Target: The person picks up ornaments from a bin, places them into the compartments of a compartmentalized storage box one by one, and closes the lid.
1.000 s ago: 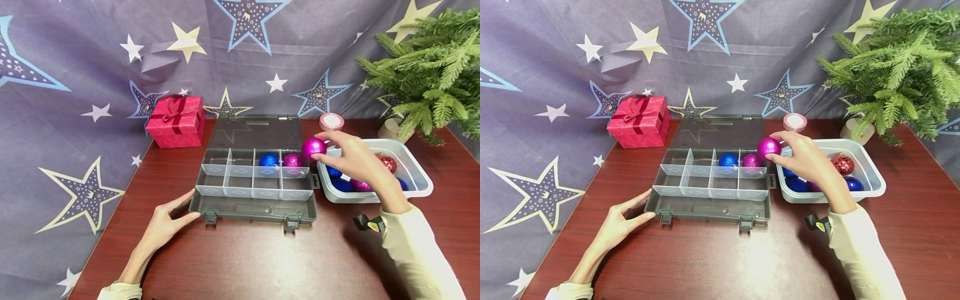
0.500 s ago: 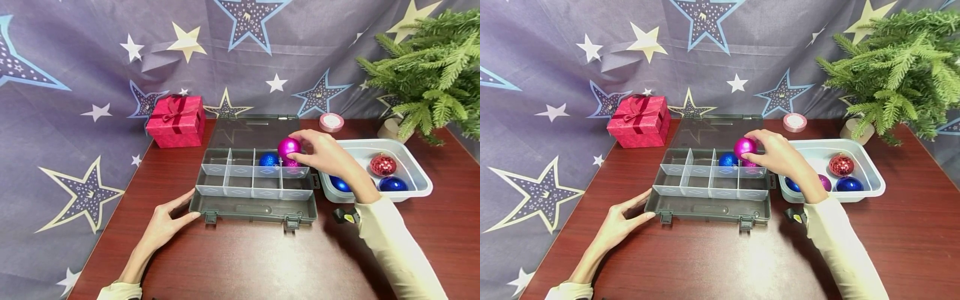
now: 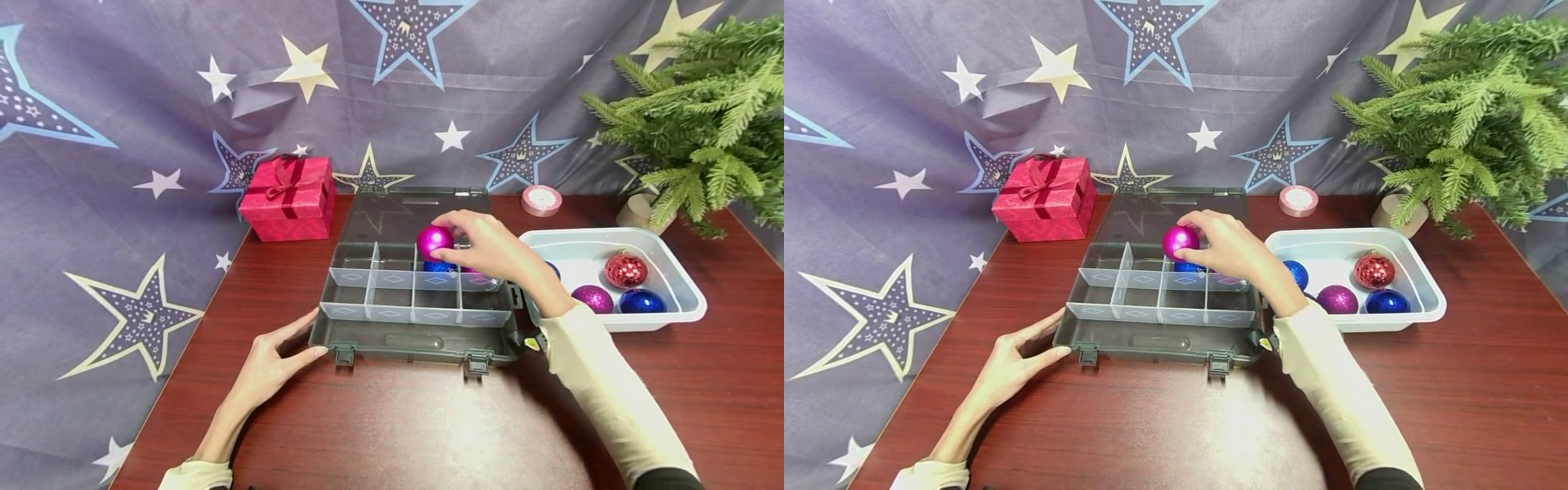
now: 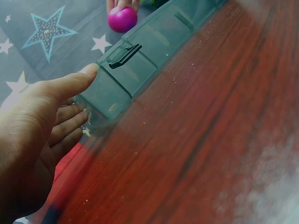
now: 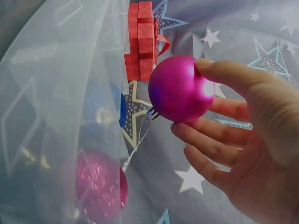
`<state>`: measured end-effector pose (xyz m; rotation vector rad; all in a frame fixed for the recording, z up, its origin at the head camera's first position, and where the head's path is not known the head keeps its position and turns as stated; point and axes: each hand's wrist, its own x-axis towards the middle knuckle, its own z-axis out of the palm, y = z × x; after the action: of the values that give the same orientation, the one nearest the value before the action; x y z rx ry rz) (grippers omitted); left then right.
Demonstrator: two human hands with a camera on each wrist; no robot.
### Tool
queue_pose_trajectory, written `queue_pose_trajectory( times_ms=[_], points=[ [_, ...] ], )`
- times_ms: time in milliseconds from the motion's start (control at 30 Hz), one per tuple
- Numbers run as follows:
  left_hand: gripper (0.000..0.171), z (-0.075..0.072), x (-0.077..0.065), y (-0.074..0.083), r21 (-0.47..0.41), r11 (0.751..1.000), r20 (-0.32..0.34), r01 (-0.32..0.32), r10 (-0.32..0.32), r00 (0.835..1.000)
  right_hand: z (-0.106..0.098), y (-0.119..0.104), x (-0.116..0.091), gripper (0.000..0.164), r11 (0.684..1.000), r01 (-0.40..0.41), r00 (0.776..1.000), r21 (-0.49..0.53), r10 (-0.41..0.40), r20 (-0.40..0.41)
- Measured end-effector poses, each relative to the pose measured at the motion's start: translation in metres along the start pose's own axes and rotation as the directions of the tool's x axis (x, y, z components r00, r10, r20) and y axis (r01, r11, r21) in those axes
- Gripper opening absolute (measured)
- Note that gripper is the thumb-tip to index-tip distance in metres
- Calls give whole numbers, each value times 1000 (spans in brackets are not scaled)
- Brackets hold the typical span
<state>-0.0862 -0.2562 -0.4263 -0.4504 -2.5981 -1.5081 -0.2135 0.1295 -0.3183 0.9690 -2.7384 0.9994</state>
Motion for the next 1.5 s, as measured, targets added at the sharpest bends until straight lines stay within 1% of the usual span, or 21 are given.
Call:
queue_pose_trajectory(
  times_ms=[200, 333, 533, 733, 967, 1233, 1500],
  points=[
    [63, 0, -1, 0, 19, 1000, -2, 2, -2, 1000, 13, -5, 14, 47, 999, 34, 999, 3, -34, 34],
    [63, 0, -2, -1, 22, 1000, -3, 8, -8, 1000, 20, -9, 22, 47, 999, 40, 998, 1, -40, 48],
    [63, 0, -2, -2, 23, 1000, -6, 12, -12, 1000, 28, -12, 30, 48, 1000, 18, 998, 11, -19, 61],
    [64, -1, -1, -2, 27, 999, -10, 18, -17, 1000, 34, -12, 36, 47, 1000, -13, 998, 27, 12, 57],
    [63, 0, -1, -1, 7, 1000, -6, 14, -14, 1000, 40, -12, 42, 48, 999, -25, 998, 37, 23, 61],
    [63, 1, -1, -1, -9, 1000, 1, -4, 4, 1000, 39, -9, 40, 47, 997, -63, 994, 48, 59, 88],
    [64, 1, 0, -2, 0, 1000, -5, 13, -13, 1000, 23, -2, 24, 47, 996, -83, 995, 25, 81, 65]
  ],
)
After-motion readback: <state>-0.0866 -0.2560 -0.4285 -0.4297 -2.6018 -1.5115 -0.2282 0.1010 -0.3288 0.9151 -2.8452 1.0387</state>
